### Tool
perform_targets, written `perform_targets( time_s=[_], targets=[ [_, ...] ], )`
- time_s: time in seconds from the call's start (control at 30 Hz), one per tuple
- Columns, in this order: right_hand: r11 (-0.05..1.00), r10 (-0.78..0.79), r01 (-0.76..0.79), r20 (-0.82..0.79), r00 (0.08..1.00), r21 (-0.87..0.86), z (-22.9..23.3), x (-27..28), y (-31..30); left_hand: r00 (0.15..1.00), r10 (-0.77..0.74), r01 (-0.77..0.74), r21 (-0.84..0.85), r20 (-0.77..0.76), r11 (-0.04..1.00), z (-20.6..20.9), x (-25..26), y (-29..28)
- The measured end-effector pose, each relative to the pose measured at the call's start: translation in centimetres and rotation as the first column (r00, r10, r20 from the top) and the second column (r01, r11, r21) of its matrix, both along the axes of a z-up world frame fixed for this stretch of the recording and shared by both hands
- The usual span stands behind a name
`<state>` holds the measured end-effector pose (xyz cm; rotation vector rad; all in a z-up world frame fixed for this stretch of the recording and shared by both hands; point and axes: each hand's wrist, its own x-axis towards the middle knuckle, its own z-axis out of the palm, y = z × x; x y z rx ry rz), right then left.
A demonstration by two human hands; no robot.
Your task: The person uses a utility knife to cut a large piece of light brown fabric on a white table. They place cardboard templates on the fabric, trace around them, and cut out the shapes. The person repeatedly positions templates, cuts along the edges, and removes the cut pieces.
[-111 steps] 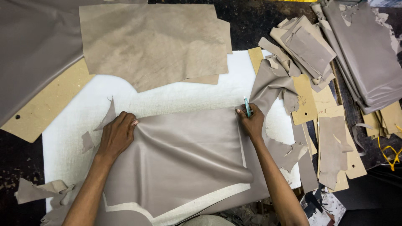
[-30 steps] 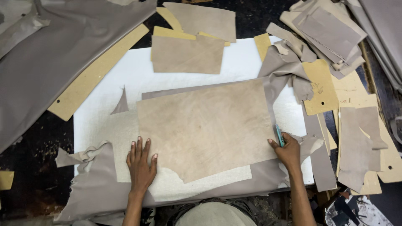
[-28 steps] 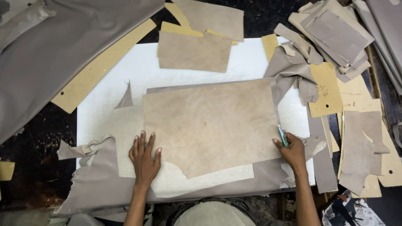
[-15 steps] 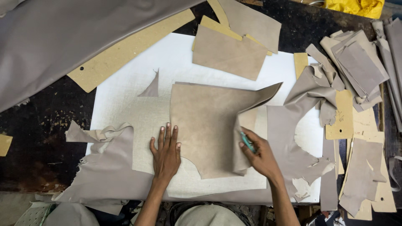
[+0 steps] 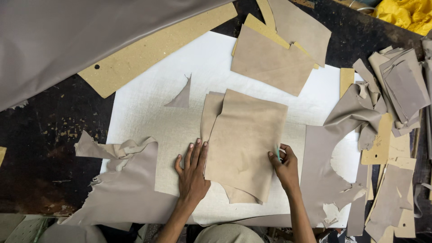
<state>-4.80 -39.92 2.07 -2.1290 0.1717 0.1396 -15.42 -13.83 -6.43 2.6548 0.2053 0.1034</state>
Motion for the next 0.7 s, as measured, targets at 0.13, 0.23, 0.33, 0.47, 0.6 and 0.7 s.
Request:
perform_targets(
  time_s=[0.13, 0.23, 0.33, 0.47, 0.6, 0.7],
  targets=[
    [0.756, -0.048, 0.063, -0.041, 0.998, 0.652, 2.8, -0.7, -0.5, 0.946, 0.219, -0.105, -0.411, 0.241, 0.905, 0.1, 2.1, 2.2],
    [0.671, -0.296, 0.254, -0.061, 0.953, 0.696, 5.7, -2.6, -3.9, 0.853, 0.351, -0.242, -0.304, 0.385, 0.921, 0.2, 6.1, 6.1],
    [0.552, -0.634, 0.512, -0.068, 0.771, 0.659, 8.6, -4.1, -9.2, 0.788, 0.367, -0.222, -0.328, 0.495, 0.918, -0.1, 10.3, 9.3],
    [0.642, -0.617, 0.213, 0.331, 0.715, 0.736, 13.2, -4.5, -19.3, 0.843, 0.386, -0.335, -0.196, 0.376, 0.922, -1.7, 12.4, 9.7],
    [0.951, -0.257, 0.035, 0.719, 0.645, 0.309, 17.0, 1.7, -32.0, 0.849, 0.373, -0.336, -0.163, 0.374, 0.928, -3.6, 11.8, 10.7],
    [0.982, -0.162, 0.039, 0.722, 0.673, 0.184, 20.3, 10.3, -41.2, 0.853, 0.394, -0.33, -0.231, 0.342, 0.915, -3.6, 9.8, 12.7]
  ],
)
